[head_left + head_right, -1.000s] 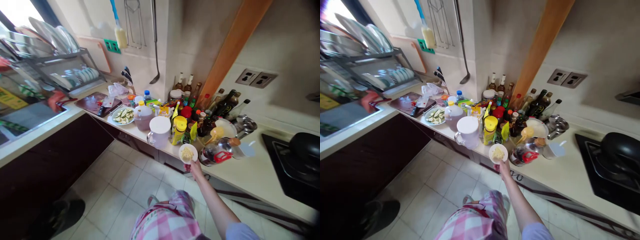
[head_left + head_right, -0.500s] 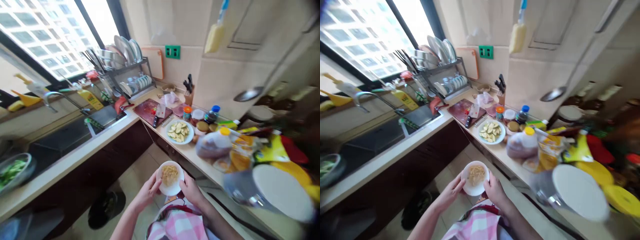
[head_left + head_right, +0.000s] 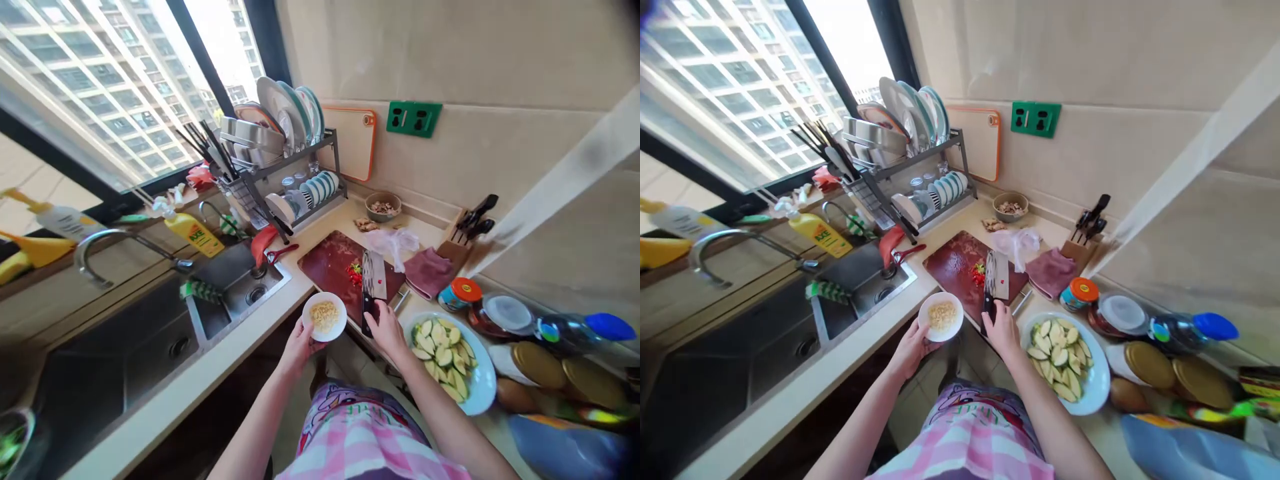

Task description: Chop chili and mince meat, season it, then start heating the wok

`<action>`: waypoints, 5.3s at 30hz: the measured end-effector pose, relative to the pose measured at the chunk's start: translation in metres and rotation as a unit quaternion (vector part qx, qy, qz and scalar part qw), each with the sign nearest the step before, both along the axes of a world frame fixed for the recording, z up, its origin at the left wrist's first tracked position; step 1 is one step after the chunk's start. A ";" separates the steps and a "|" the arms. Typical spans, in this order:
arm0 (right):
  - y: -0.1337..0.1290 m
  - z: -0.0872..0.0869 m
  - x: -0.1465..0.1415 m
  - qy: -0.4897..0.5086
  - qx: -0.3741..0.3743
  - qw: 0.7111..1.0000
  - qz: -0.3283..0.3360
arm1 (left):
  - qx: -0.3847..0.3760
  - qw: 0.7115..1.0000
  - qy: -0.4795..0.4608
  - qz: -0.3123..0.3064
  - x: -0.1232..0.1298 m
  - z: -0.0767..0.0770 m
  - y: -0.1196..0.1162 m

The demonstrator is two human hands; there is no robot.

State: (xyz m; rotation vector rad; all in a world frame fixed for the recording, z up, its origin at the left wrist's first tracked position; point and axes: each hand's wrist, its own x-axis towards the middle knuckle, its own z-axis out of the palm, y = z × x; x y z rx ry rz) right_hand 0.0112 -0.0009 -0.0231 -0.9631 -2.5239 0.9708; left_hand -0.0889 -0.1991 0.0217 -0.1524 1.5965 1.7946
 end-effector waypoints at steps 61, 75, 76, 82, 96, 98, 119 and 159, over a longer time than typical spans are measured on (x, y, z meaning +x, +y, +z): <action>-0.038 0.000 -0.085 0.178 -0.453 0.836 -0.252 | -0.199 0.676 0.451 -0.548 -0.175 -0.013 0.189; -0.009 0.089 -0.175 0.059 -0.294 0.947 -0.113 | -0.191 0.729 0.500 -0.427 -0.277 0.020 0.157; -0.009 0.088 -0.176 0.049 -0.286 0.950 -0.111 | -0.202 0.727 0.505 -0.420 -0.279 0.019 0.155; -0.015 0.088 -0.179 0.054 -0.318 0.940 -0.115 | -0.065 0.717 0.616 -0.321 -0.268 0.023 0.158; -0.009 0.093 -0.170 0.111 -0.341 0.922 -0.144 | -0.165 0.600 0.706 -0.337 -0.256 0.013 0.143; -0.008 0.096 -0.169 0.116 -0.334 0.924 -0.147 | -0.156 0.610 0.711 -0.314 -0.253 0.016 0.144; -0.061 -0.005 0.002 0.158 -0.467 0.824 -0.280 | -0.130 0.644 0.562 -0.503 -0.191 -0.024 0.135; -0.020 0.071 -0.088 0.083 -0.383 0.914 -0.108 | -0.187 0.658 0.623 -0.378 -0.265 0.015 0.148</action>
